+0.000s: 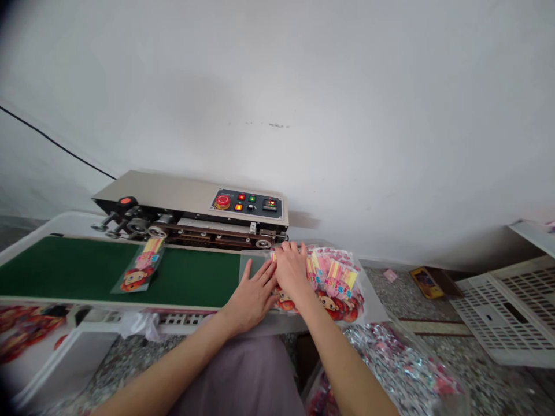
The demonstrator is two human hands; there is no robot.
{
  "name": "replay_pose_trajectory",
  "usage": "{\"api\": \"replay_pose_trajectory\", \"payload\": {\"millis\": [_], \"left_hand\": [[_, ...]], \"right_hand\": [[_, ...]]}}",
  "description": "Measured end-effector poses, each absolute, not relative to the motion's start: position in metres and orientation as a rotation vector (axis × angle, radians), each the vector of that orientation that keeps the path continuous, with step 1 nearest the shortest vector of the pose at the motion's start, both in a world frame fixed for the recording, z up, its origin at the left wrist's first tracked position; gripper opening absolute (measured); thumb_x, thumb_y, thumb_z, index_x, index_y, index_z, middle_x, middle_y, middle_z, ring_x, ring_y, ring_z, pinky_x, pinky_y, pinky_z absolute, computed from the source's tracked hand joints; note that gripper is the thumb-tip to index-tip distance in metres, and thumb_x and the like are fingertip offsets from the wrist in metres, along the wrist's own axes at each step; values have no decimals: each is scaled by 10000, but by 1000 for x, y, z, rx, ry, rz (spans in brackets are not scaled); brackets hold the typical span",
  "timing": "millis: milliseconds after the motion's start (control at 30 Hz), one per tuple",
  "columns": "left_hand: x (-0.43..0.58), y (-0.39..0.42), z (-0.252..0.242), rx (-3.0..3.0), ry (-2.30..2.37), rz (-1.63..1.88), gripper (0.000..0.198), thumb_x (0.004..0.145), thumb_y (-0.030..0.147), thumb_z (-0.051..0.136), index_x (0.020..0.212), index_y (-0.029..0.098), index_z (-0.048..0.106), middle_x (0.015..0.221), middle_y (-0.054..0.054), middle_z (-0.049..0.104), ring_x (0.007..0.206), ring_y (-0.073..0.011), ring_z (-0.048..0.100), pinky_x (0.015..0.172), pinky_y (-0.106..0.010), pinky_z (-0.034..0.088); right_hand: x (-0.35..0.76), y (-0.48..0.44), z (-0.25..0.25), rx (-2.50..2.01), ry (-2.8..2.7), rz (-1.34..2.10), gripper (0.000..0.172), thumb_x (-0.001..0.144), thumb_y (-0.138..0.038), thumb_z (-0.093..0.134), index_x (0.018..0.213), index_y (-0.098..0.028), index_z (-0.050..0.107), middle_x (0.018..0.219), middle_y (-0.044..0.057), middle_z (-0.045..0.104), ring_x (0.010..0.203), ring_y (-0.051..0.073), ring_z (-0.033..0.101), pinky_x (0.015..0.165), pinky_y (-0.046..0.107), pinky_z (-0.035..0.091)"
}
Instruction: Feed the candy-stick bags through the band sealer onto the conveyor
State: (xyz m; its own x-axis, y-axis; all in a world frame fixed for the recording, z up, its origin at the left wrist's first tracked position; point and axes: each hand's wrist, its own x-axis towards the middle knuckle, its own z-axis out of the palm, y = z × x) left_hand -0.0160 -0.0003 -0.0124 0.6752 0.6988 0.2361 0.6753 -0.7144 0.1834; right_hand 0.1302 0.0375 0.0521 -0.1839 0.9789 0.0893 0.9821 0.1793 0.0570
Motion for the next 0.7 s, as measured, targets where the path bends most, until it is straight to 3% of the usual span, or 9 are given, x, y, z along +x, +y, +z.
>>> {"api": "replay_pose_trajectory", "payload": {"millis": [133,333,500,700], "left_hand": [[-14,-1,-15,2804,1165,473,584,1064,448,213,1570,169,298,1656,-132,253,1544,-272,181,1210,-676,82],[-14,0,-19,2787,1165,526,590,1065,440,207,1586,167,252,1660,-122,245,1538,-277,197,1202,-690,71],[-22,9,-17,2743,1128,555,562,1070,426,205,1579,194,267,1651,-107,281,1536,-258,211,1205,-678,32],[-40,11,-1,2749,1077,493,549,1068,389,204,1564,169,286,1634,-89,333,1532,-209,220,1231,-588,62]], "right_hand": [[133,43,50,-1994,-2387,-158,334,952,-158,427,1090,-227,723,1170,96,683,1121,273,530,1040,457,299],[157,8,46,-1986,-2342,-318,478,957,-110,377,1390,-172,570,1413,106,603,1341,283,442,1159,501,190],[181,-33,31,-1997,-2324,-568,403,1010,-304,424,1345,-193,618,1473,91,560,1384,341,413,1146,543,243],[176,-41,12,-1905,-2364,-704,445,1013,-313,368,1351,-153,609,1458,127,564,1368,374,419,1138,632,217]]}}
